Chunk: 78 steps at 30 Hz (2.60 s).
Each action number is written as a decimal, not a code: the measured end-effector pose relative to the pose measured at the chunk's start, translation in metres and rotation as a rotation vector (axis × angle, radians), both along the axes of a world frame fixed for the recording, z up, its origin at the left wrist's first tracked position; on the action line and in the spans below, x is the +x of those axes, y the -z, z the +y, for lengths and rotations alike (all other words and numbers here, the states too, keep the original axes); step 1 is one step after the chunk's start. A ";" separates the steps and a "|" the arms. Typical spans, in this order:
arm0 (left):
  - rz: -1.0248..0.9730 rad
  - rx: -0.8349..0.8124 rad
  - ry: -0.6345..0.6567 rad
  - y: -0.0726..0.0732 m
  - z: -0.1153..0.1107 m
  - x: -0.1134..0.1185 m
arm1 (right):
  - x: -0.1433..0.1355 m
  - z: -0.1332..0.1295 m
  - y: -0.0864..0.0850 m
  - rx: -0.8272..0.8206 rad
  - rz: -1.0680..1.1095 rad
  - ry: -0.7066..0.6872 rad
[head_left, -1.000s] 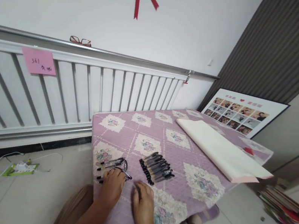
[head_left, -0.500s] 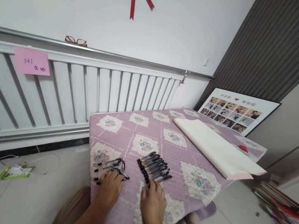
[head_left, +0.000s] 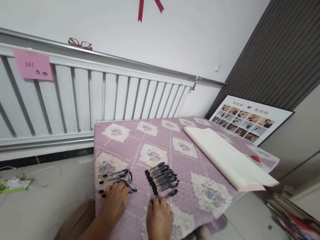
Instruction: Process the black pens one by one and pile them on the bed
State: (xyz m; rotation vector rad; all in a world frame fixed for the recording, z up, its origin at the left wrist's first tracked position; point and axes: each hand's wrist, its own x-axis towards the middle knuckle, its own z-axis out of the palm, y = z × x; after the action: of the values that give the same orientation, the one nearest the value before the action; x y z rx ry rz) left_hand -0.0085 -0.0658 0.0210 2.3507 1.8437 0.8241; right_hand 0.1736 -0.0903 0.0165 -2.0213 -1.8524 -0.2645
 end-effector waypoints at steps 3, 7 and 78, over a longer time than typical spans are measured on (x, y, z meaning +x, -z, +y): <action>0.005 0.008 -0.001 0.001 0.000 -0.001 | -0.004 -0.004 0.002 0.031 0.027 -0.075; 0.011 0.015 -0.003 0.003 0.001 -0.001 | -0.012 -0.012 0.005 0.084 0.123 -0.277; 0.046 -0.206 0.227 -0.012 -0.024 -0.003 | 0.001 -0.015 -0.006 -0.014 1.060 -0.256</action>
State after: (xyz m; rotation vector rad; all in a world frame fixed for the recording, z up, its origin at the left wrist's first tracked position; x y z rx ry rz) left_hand -0.0120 -0.0903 0.0327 2.4038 1.5521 0.5329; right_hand 0.1743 -0.1056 0.0221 -1.4101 -1.3415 0.7498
